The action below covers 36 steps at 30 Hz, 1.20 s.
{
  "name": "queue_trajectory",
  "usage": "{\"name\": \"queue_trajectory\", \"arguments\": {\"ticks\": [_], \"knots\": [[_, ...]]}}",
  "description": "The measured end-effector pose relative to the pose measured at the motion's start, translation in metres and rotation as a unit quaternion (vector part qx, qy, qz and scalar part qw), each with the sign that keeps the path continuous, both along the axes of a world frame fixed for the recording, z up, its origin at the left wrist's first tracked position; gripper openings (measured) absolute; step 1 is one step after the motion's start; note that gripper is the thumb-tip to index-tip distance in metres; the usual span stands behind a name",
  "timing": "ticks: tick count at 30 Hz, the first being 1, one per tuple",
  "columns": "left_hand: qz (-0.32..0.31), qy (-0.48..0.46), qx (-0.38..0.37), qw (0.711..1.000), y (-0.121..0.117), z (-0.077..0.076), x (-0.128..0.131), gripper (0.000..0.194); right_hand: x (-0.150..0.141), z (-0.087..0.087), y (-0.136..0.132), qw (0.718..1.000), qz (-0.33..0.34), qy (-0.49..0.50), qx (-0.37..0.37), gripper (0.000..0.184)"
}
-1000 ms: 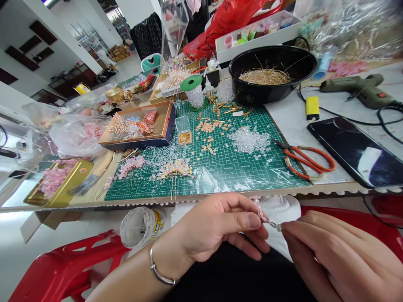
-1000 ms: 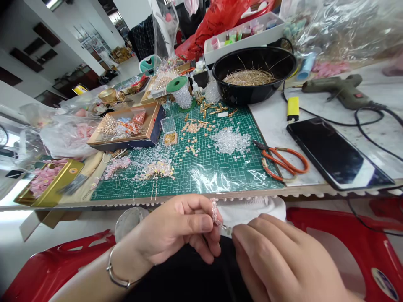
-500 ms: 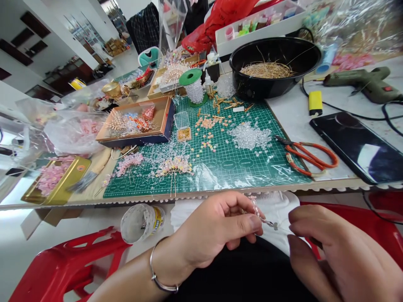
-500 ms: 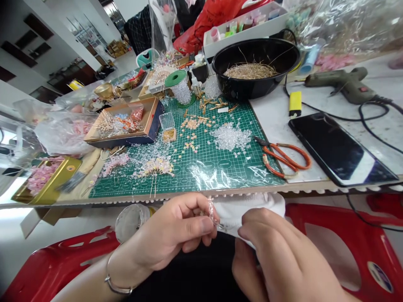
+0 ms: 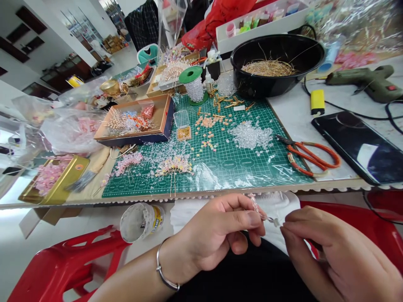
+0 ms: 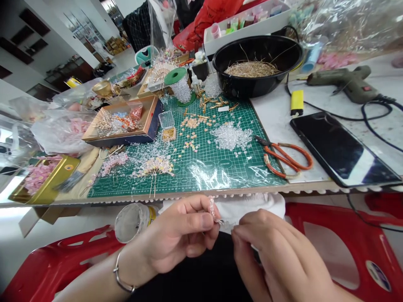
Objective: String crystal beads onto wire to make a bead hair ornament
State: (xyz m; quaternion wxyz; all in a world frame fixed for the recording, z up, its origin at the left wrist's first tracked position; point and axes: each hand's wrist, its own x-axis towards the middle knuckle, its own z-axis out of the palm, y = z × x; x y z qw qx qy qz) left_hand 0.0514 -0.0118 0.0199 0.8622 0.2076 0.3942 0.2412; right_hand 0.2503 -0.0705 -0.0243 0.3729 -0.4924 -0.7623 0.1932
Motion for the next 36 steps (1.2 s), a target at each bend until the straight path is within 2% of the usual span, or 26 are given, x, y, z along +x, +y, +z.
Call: {"name": "queue_trajectory", "arguments": {"ticks": [2,3,8,11,15,17,21,27,30,36], "knots": [[-0.006,-0.003,-0.004,1.0,0.0,-0.001,0.0,0.023,-0.001,-0.002,0.0,0.998,0.012,0.008,-0.058,0.016],[-0.009,0.001,0.001,1.0,0.0,-0.001,0.001,0.022,-0.002,-0.002,0.0,0.998,0.016,0.011,-0.062,0.016],[-0.017,0.043,0.051,0.998,0.0,0.0,0.001,0.029,-0.003,0.012,0.004,0.999,-0.002,-0.001,0.032,0.018],[-0.03,0.053,0.082,0.995,-0.001,0.0,0.0,0.032,-0.003,0.019,0.006,0.999,-0.002,-0.014,0.05,0.017],[-0.031,0.065,0.106,0.992,-0.003,0.0,-0.002,0.03,-0.001,0.019,0.007,0.999,0.021,-0.027,0.038,0.021],[-0.029,0.069,0.107,0.991,-0.004,-0.001,-0.002,0.03,0.0,0.019,0.007,0.998,0.031,-0.028,0.037,0.022],[-0.028,0.066,0.093,0.993,-0.004,-0.001,-0.002,0.031,-0.001,0.023,0.006,0.999,0.011,-0.014,0.039,0.02],[-0.033,0.057,0.081,0.995,-0.003,-0.001,-0.002,0.028,-0.002,0.031,0.006,1.0,0.017,0.003,-0.003,0.013],[-0.035,0.053,0.079,0.995,-0.003,-0.001,-0.002,0.029,-0.002,0.031,0.006,0.999,0.005,0.019,-0.032,0.016],[-0.044,0.058,0.084,0.994,-0.003,-0.001,-0.002,0.032,-0.001,0.027,0.008,1.0,-0.003,0.005,0.003,0.009]]}}
